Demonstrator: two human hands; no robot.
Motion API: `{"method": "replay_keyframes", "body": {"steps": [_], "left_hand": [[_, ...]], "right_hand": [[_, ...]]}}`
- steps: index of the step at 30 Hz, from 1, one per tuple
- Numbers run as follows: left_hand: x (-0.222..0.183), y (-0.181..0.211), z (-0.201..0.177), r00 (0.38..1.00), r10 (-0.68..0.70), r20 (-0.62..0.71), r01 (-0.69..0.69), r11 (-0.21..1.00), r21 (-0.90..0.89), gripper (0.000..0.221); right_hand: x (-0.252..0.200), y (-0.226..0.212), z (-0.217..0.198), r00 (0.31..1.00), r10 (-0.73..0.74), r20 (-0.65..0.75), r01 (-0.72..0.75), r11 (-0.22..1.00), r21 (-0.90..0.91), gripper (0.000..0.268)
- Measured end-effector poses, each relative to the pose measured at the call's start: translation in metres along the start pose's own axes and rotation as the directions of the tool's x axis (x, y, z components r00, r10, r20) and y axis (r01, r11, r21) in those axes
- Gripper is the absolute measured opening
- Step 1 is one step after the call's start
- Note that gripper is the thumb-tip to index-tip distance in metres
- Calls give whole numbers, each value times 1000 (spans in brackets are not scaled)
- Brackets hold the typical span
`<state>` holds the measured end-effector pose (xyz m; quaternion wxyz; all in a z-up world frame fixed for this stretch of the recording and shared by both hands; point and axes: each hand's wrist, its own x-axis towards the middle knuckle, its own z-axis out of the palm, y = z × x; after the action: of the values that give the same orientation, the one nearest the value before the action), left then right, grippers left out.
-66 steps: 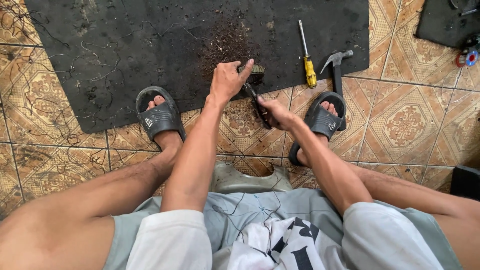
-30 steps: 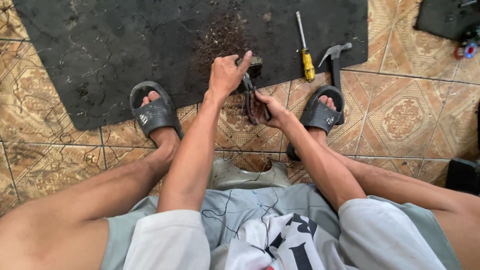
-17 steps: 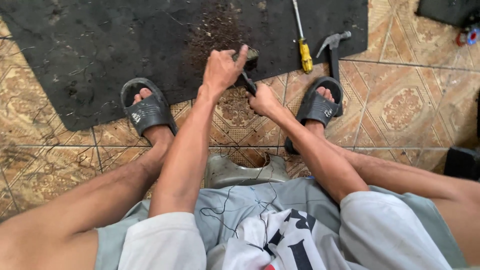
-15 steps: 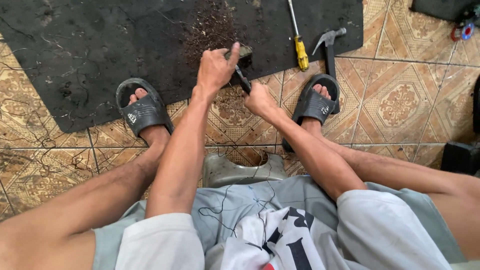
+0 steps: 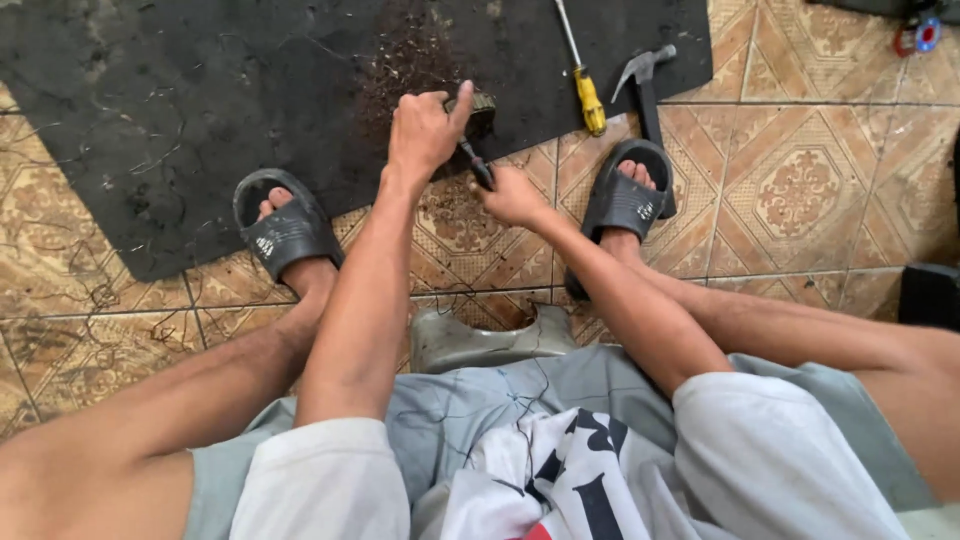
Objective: Using a hammer and screwdriver to disassemble or repair a motor stator on the floor.
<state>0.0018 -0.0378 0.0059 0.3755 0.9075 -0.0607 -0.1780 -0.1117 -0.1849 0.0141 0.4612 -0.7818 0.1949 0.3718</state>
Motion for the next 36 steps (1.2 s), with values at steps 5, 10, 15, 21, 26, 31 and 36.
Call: {"method": "replay_keyframes", "body": {"steps": [5,10,15,21,26,31,36], "left_hand": [[-1,2,-3,1000,18,-24,-18,999,30,85],[-3,-1,-10,998,-41,-46,40,999,-12,82],[0,-3,-6,1000,-1,-28,0,1000,-16,83],[4,-7,6,992,123,3,-123,992,20,85],[2,-9,9,997,76,-12,-75,997,32,92],[8,5,9,982,186,-23,-178,961,210,68],[8,6,0,977,195,-91,-184,976,121,67]], "right_hand": [[7,16,-9,942,95,321,-293,700,651,17],[29,44,13,904,23,426,-419,244,875,17],[12,7,11,962,147,230,-266,700,663,20],[20,4,13,995,83,-49,-82,996,23,19],[20,10,21,989,16,-147,-59,953,-296,23],[18,28,18,938,-235,-255,102,890,-445,17],[30,39,20,982,-117,-151,77,965,-252,12]]}}
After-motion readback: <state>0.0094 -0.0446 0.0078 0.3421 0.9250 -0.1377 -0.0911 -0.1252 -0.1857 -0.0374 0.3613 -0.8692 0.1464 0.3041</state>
